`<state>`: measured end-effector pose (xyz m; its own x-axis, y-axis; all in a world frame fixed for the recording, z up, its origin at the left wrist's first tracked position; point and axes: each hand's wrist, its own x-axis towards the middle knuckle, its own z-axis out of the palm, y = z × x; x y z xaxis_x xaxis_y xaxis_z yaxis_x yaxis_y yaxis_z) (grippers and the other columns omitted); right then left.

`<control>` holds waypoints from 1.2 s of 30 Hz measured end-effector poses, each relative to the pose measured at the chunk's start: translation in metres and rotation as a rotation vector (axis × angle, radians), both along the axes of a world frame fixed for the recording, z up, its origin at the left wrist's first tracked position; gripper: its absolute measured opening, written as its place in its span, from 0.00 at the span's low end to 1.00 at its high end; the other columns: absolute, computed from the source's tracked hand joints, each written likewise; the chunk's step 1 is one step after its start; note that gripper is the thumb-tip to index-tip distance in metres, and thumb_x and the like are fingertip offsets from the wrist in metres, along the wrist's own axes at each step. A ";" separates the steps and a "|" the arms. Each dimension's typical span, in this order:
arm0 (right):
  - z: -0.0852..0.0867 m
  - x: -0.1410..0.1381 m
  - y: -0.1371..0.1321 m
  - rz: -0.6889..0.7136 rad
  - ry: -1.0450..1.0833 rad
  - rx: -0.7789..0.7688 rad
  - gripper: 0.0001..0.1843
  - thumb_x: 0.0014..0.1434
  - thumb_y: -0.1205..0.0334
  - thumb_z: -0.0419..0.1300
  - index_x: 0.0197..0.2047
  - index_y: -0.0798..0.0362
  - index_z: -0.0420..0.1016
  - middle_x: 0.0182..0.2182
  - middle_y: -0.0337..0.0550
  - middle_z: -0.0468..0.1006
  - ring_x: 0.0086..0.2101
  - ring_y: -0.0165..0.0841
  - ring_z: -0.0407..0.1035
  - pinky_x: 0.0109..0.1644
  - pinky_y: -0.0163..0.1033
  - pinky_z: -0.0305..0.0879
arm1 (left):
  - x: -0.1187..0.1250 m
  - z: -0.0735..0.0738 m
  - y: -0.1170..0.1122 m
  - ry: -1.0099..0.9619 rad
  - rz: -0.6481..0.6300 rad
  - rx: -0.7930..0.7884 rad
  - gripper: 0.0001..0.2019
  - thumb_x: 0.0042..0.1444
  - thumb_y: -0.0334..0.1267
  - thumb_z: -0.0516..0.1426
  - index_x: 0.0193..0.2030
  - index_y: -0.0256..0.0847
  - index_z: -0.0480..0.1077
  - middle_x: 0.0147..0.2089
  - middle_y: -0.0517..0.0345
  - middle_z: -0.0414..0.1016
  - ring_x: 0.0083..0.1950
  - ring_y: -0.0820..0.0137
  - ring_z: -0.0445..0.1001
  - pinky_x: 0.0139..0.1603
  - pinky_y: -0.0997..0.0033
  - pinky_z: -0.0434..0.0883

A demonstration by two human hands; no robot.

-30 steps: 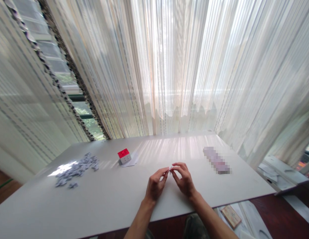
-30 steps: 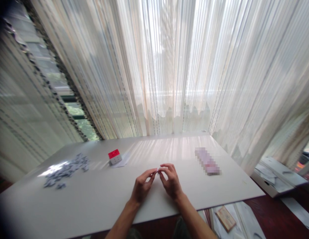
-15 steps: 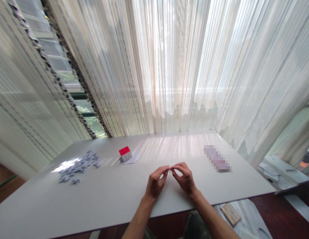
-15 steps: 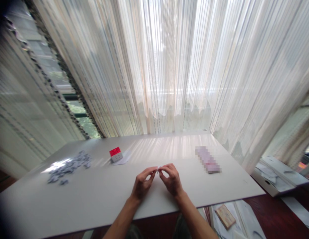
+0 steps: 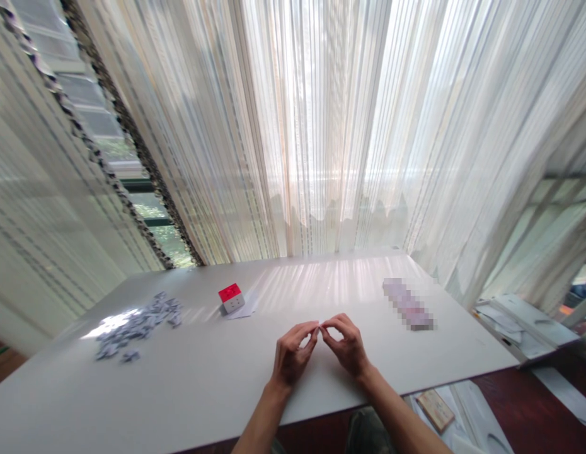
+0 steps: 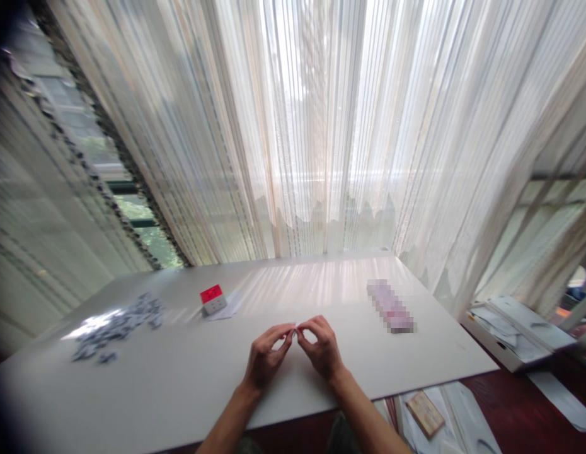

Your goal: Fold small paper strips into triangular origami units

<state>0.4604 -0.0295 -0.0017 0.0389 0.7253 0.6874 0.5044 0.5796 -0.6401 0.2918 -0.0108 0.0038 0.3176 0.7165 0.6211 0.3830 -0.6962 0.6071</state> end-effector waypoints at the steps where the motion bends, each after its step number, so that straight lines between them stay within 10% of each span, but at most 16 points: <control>1: 0.000 0.000 0.000 0.000 0.004 -0.001 0.04 0.58 0.65 0.60 0.36 0.49 0.77 0.30 0.43 0.76 0.34 0.36 0.69 0.39 0.41 0.67 | 0.000 0.000 0.001 -0.010 -0.007 0.000 0.11 0.60 0.34 0.55 0.48 0.45 0.74 0.47 0.54 0.78 0.48 0.64 0.77 0.52 0.63 0.74; 22: -0.002 -0.002 0.003 -0.005 -0.032 0.018 0.06 0.58 0.65 0.61 0.40 0.49 0.77 0.43 0.48 0.76 0.46 0.40 0.69 0.51 0.46 0.67 | 0.002 -0.002 0.003 -0.027 0.056 -0.028 0.10 0.61 0.34 0.54 0.46 0.45 0.73 0.42 0.54 0.77 0.42 0.66 0.76 0.39 0.67 0.76; 36: -0.012 0.002 0.009 0.003 0.064 -0.144 0.08 0.61 0.58 0.57 0.39 0.51 0.76 0.34 0.44 0.80 0.34 0.36 0.73 0.40 0.40 0.69 | 0.003 -0.011 0.011 -0.153 0.010 -0.188 0.12 0.60 0.40 0.55 0.48 0.41 0.73 0.44 0.52 0.79 0.43 0.64 0.78 0.46 0.64 0.76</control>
